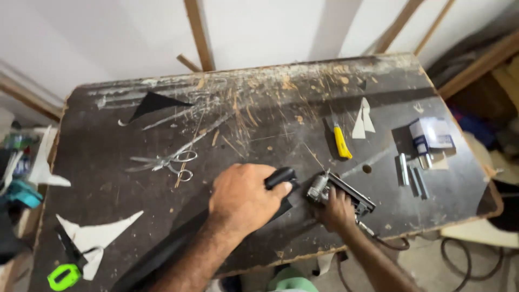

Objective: Upholstering a furniture component by cutting fabric to size and securing it to the frame using a pneumatic stapler

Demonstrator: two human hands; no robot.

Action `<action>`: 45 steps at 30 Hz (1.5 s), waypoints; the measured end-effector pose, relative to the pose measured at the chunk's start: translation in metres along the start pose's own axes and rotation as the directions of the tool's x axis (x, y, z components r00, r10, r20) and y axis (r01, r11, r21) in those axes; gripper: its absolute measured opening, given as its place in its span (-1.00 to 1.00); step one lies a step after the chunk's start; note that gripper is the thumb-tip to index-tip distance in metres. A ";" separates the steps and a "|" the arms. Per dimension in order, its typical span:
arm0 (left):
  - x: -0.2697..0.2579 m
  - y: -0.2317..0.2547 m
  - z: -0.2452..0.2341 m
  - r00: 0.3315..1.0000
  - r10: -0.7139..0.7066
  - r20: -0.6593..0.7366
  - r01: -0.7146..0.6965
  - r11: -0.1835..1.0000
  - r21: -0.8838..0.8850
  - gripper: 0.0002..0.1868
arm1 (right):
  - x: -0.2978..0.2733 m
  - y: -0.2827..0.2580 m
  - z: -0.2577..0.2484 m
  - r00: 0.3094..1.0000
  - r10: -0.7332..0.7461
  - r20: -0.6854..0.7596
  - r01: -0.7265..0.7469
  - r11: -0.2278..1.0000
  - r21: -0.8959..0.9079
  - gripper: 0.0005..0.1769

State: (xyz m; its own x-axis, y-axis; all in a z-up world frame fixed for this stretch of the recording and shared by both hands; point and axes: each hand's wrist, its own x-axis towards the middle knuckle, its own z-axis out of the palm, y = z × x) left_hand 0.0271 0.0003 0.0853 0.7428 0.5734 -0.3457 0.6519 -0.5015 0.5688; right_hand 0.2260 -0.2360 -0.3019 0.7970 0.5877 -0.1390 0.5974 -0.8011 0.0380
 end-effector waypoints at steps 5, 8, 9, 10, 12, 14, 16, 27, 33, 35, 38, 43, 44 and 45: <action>0.004 0.002 0.008 0.998 0.043 0.051 -0.041 0.998 -0.047 -0.71 | 0.017 0.049 0.010 0.973 -0.172 0.154 0.176 0.984 -0.014 0.01; 0.008 0.004 0.003 0.995 0.083 0.064 -0.081 0.996 -0.030 -0.69 | 0.025 0.077 -0.006 0.971 -0.148 0.186 0.110 0.973 0.202 -0.13; 0.009 0.003 0.002 0.994 0.076 0.074 -0.073 0.997 -0.034 -0.68 | 0.026 0.083 -0.023 0.953 -0.084 0.290 -0.027 0.933 0.360 -0.11; 0.013 0.005 0.000 0.995 0.081 0.062 -0.078 0.996 -0.043 -0.68 | 0.016 0.059 -0.097 0.956 -0.086 0.279 -0.018 0.936 0.352 -0.11; 0.018 0.005 0.003 0.994 0.091 0.053 -0.093 0.995 0.031 -0.67 | -0.058 0.021 -0.245 0.789 0.044 0.613 -0.523 0.570 0.633 -0.59; 0.021 0.004 0.002 0.995 0.086 0.049 -0.087 0.996 0.022 -0.68 | -0.076 0.049 -0.284 0.829 -0.064 0.556 -0.481 0.426 0.766 -0.70; 0.025 0.002 0.001 0.995 0.092 0.038 -0.093 0.996 0.018 -0.70 | -0.089 0.053 -0.328 0.874 -0.150 0.463 -0.419 0.252 0.872 -0.80; 0.024 0.003 0.002 0.972 0.223 0.067 -0.218 0.973 -0.073 -0.70 | -0.094 -0.024 -0.410 0.971 -0.117 0.208 -0.048 0.760 0.648 -0.58; 0.027 0.006 -0.001 0.975 0.210 0.074 -0.205 0.977 -0.065 -0.77 | -0.086 -0.018 -0.415 0.962 -0.172 0.214 0.005 0.789 0.614 -0.65; 0.028 0.006 0.001 0.970 0.234 0.070 -0.231 0.971 -0.056 -0.81 | -0.085 -0.017 -0.414 0.964 -0.179 0.198 0.021 0.790 0.612 -0.67; 0.026 0.009 -0.003 0.971 0.230 0.064 -0.227 0.972 -0.062 -0.67 | -0.083 -0.022 -0.421 0.964 -0.199 0.178 0.060 0.811 0.582 -0.69; 0.028 0.013 -0.009 0.978 0.181 0.099 -0.177 0.983 -0.052 -0.73 | -0.081 -0.039 -0.437 0.975 -0.055 0.213 -0.047 0.894 0.445 -0.69; 0.026 0.014 -0.013 0.973 0.194 0.125 -0.188 0.981 -0.053 -0.71 | -0.081 -0.040 -0.439 0.975 -0.047 0.216 -0.046 0.913 0.406 -0.67; 0.024 0.016 -0.016 0.967 0.206 0.150 -0.200 0.978 -0.054 -0.66 | -0.081 -0.042 -0.442 0.975 -0.039 0.219 -0.045 0.929 0.367 -0.65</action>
State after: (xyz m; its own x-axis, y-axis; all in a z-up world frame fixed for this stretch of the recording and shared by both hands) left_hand 0.0524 0.0165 0.0979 0.8753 0.3541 -0.3295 0.4813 -0.5698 0.6661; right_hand 0.1758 -0.2000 0.1448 0.7340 0.5798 -0.3537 0.4867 -0.8122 -0.3215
